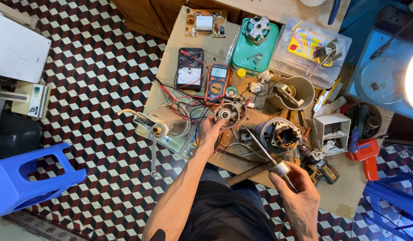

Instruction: The person assembles and disassembles a small electric motor, inserting the rotor into the stator and testing the fit. They use a screwdriver to adjust components and apply lubricant from a bottle to the rotor shaft. The person repeatedly handles the motor parts and tools on a cluttered workbench.

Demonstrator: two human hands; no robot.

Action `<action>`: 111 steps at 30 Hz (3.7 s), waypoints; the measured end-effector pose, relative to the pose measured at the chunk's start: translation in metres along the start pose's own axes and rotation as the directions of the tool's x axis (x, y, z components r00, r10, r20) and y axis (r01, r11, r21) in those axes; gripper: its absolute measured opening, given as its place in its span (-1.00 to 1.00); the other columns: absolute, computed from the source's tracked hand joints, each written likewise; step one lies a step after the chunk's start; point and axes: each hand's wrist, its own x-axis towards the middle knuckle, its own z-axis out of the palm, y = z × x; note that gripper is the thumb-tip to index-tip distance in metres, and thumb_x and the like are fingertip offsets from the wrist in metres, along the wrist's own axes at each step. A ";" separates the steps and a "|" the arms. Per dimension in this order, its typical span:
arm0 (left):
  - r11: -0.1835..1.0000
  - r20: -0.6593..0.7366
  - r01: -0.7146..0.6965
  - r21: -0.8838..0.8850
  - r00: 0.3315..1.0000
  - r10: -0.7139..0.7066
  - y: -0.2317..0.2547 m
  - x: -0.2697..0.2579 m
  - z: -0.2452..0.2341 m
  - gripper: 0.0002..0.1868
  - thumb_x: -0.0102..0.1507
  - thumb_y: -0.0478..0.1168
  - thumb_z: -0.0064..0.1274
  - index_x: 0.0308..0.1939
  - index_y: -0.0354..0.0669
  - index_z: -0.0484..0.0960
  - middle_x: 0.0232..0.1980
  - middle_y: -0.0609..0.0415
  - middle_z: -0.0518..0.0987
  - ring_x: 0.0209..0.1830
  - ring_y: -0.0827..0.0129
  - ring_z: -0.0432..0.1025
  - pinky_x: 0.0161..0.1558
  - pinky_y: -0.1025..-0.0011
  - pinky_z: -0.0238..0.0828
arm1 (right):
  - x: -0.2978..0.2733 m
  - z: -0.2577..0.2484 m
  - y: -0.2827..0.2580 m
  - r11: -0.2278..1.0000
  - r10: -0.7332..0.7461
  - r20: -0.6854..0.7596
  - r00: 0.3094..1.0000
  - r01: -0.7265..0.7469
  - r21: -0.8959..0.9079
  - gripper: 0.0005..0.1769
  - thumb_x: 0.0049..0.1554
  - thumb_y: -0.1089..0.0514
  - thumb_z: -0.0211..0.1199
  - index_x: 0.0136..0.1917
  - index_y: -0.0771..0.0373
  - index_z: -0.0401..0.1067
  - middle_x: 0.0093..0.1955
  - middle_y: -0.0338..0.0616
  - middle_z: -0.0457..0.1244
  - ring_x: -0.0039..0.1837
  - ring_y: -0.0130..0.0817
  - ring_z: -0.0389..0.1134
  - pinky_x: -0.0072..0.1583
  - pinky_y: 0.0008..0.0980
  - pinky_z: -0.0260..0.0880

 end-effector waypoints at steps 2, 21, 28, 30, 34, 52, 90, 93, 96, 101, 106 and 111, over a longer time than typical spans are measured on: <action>0.987 0.112 0.056 -0.151 0.993 -0.039 0.010 -0.023 0.000 -0.54 0.17 -0.22 0.20 0.14 -0.27 0.54 -0.01 0.02 0.65 -0.07 0.37 0.57 -0.04 0.35 0.61 | 0.005 0.009 -0.014 0.990 -0.132 0.068 0.989 0.134 -0.035 -0.40 0.00 0.15 0.46 0.28 0.34 0.44 0.13 -0.04 0.42 0.14 -0.38 0.44 0.17 -0.43 0.44; 0.948 0.082 -0.319 0.001 0.945 0.317 0.048 -0.094 0.015 -0.39 0.20 -0.23 0.23 0.29 -0.29 0.40 0.04 0.02 0.64 -0.01 0.42 0.52 0.02 0.50 0.47 | 0.010 0.012 -0.057 0.644 -0.557 0.219 0.801 0.583 -0.495 -0.39 -0.01 0.10 0.47 0.27 0.33 0.44 0.12 0.11 0.39 0.13 -0.20 0.46 0.12 -0.29 0.47; 0.876 0.037 -0.469 -0.113 0.879 0.476 0.037 -0.083 0.019 -0.55 0.30 -0.34 0.05 0.24 -0.34 0.32 0.15 -0.08 0.60 0.12 0.38 0.51 0.12 0.47 0.46 | 0.012 0.013 -0.068 0.789 -0.339 0.154 0.928 0.369 -0.491 -0.36 -0.03 -0.03 0.51 0.23 0.31 0.46 0.06 0.05 0.45 0.09 -0.24 0.52 0.10 -0.31 0.52; 0.865 0.057 -0.495 -0.084 0.864 0.501 0.032 -0.082 0.023 -0.57 0.31 -0.36 0.07 0.22 -0.34 0.32 0.13 -0.10 0.59 0.14 0.37 0.52 0.14 0.46 0.47 | 0.014 0.013 -0.067 0.764 -0.384 0.154 0.911 0.407 -0.501 -0.37 -0.02 -0.04 0.50 0.23 0.31 0.47 0.06 0.05 0.45 0.09 -0.24 0.52 0.11 -0.31 0.52; 0.841 0.093 -0.521 -0.146 0.839 0.536 0.031 -0.083 0.031 -0.56 0.29 -0.38 0.10 0.21 -0.36 0.32 0.14 -0.12 0.58 0.17 0.38 0.51 0.19 0.48 0.45 | 0.009 0.011 -0.062 0.648 -0.572 0.184 0.800 0.578 -0.496 -0.37 -0.01 0.00 0.50 0.23 0.36 0.45 0.08 0.08 0.43 0.10 -0.21 0.50 0.12 -0.30 0.51; 0.971 0.142 -0.149 -0.186 0.974 0.176 0.064 -0.110 0.022 -0.39 0.18 -0.28 0.12 0.32 -0.24 0.35 0.18 0.02 0.56 0.02 0.39 0.52 -0.10 0.43 0.51 | 0.000 0.002 -0.064 0.641 -0.635 0.169 0.754 0.636 -0.430 -0.37 -0.02 0.09 0.51 0.27 0.31 0.43 0.10 0.04 0.40 0.13 -0.19 0.49 0.14 -0.27 0.50; 0.880 0.457 -0.457 0.133 0.816 0.355 0.111 -0.139 0.019 -0.21 0.18 -0.15 0.21 0.48 -0.08 0.30 0.10 0.00 0.65 0.04 0.42 0.59 0.06 0.47 0.56 | 0.031 -0.016 -0.025 0.959 -0.244 0.137 0.960 0.260 -0.117 -0.45 0.08 0.10 0.40 0.30 0.29 0.38 0.07 0.01 0.42 0.09 -0.27 0.45 0.08 -0.32 0.47; 0.885 0.463 -0.427 0.186 0.832 0.304 0.110 -0.132 0.015 -0.19 0.16 -0.12 0.26 0.48 -0.09 0.34 0.07 -0.01 0.68 0.03 0.42 0.59 0.03 0.47 0.53 | 0.025 -0.013 -0.033 0.851 -0.474 0.150 0.867 0.495 -0.172 -0.40 0.06 0.10 0.41 0.32 0.33 0.34 0.15 0.00 0.40 0.20 -0.30 0.44 0.17 -0.36 0.48; 0.936 0.501 -0.351 0.039 0.817 0.286 0.102 -0.122 0.012 -0.16 0.14 -0.13 0.30 0.47 -0.18 0.34 0.08 0.02 0.66 0.05 0.45 0.56 0.07 0.50 0.50 | 0.022 -0.011 -0.046 0.830 -0.494 0.154 0.856 0.517 -0.210 -0.41 0.05 0.08 0.43 0.29 0.33 0.39 0.13 -0.01 0.42 0.18 -0.34 0.46 0.16 -0.38 0.49; 0.990 0.508 -0.108 -0.086 0.851 0.137 0.084 -0.107 0.006 -0.17 0.19 -0.10 0.35 0.51 -0.20 0.42 0.09 0.00 0.61 -0.11 0.38 0.31 -0.12 0.43 0.25 | 0.025 -0.007 -0.067 0.962 -0.197 0.114 0.974 0.215 -0.169 -0.50 0.03 0.03 0.47 0.13 0.37 0.49 -0.02 -0.05 0.48 0.00 -0.41 0.49 0.04 -0.40 0.49; 0.862 0.481 0.025 -0.506 0.838 0.258 0.073 -0.107 0.018 -0.19 0.14 0.02 0.37 0.39 -0.03 0.33 0.10 0.08 0.54 0.10 0.35 0.47 0.09 0.34 0.48 | 0.021 0.005 -0.076 0.972 -0.208 0.091 0.974 0.216 -0.096 -0.51 0.03 0.03 0.47 0.11 0.40 0.50 -0.02 -0.04 0.48 0.00 -0.41 0.50 0.04 -0.44 0.52; 0.823 0.501 0.101 -0.559 0.832 0.238 0.073 -0.111 0.024 -0.22 0.16 0.00 0.34 0.37 -0.18 0.38 0.19 0.11 0.55 0.21 0.39 0.43 0.22 0.35 0.38 | 0.023 0.005 -0.071 0.875 -0.445 0.139 0.885 0.463 -0.145 -0.42 0.04 0.12 0.44 0.27 0.36 0.38 0.09 -0.01 0.44 0.13 -0.37 0.48 0.13 -0.39 0.50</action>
